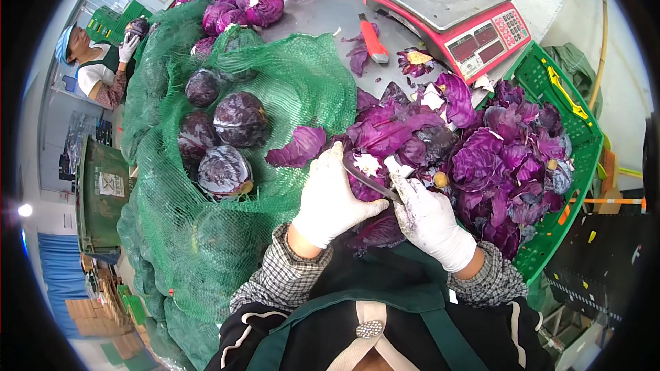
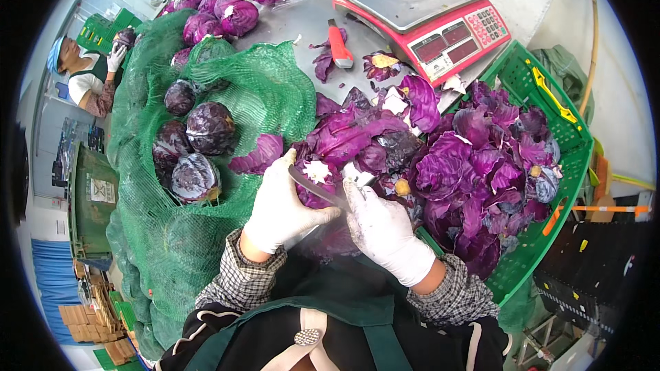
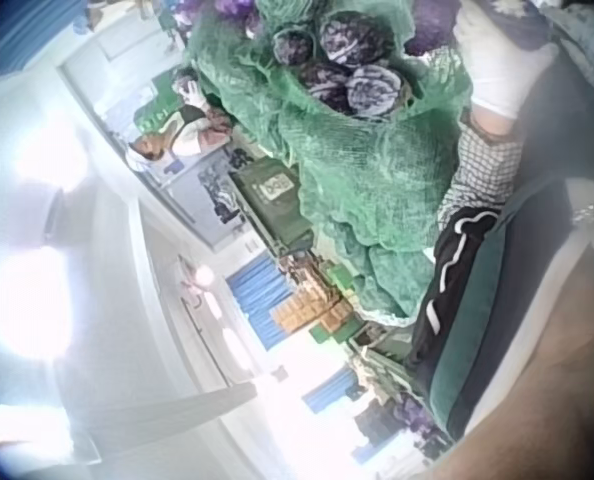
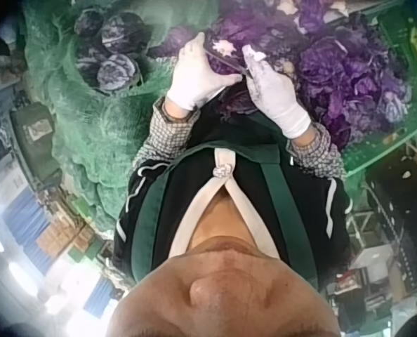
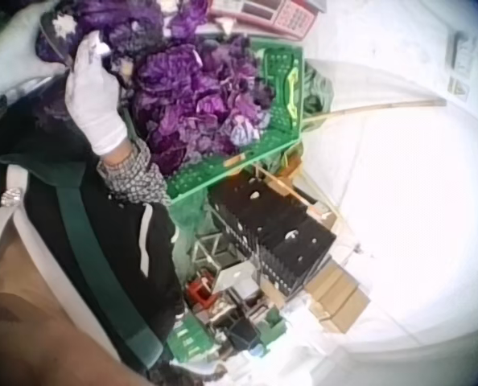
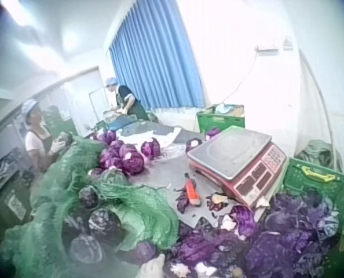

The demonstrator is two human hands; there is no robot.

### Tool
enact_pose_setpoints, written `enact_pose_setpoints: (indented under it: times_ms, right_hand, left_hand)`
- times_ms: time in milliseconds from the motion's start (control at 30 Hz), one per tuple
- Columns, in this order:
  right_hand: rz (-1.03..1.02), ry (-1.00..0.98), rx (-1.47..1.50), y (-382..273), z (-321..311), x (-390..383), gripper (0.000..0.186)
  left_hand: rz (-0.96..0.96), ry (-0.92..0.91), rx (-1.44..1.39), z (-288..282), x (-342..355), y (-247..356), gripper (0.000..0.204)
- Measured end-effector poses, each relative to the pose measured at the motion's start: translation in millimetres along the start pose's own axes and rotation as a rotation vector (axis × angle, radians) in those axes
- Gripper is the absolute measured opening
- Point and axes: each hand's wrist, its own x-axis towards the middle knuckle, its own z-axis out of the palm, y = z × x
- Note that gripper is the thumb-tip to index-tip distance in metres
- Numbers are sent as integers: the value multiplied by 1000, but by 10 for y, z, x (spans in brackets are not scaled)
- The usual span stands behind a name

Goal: The person is trimming and peeling the outer leaves of red cabbages using a small knife.

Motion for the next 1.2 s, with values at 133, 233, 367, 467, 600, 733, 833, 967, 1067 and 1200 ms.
enact_pose_setpoints:
  times_ms: [133, 233, 367, 467, 600, 733, 833, 967, 1067, 1200]
  right_hand:
    - [16, -76, -64, -19, -49, 52, 64]
    - [43, -113, -125, 22, -12, 101, 61]
    - [72, -110, -235, 44, 20, 182, 56]
    - [103, -201, -367, 5, -18, 287, 56]
    - [198, -174, -410, 67, 20, 537, 59]
    - [78, 34, -145, 258, -12, 615, 45]
    - [320, 107, 534, 341, -196, 522, 32]
    - [356, 124, 787, 447, -78, 444, 32]
    - [440, 140, 1005, 461, -36, 530, 33]
    - [609, 185, 1310, 595, 155, 610, 28]
  left_hand:
    - [-42, -31, 32, -23, 42, 39, 111]
    - [-62, -44, 36, -25, 71, 66, 107]
    - [-42, -17, 48, 21, 103, 66, 103]
    - [-37, -8, 36, 47, 99, 95, 99]
    - [11, 3, 146, 78, 27, 242, 97]
    - [101, 95, 68, 150, -40, 16, 99]
    - [208, 197, -104, 218, -92, -198, 106]
    - [374, 350, -280, 241, -64, -257, 114]
    - [484, 426, -401, 213, 64, -248, 118]
    - [-10, 191, -1305, 155, 274, -59, 98]
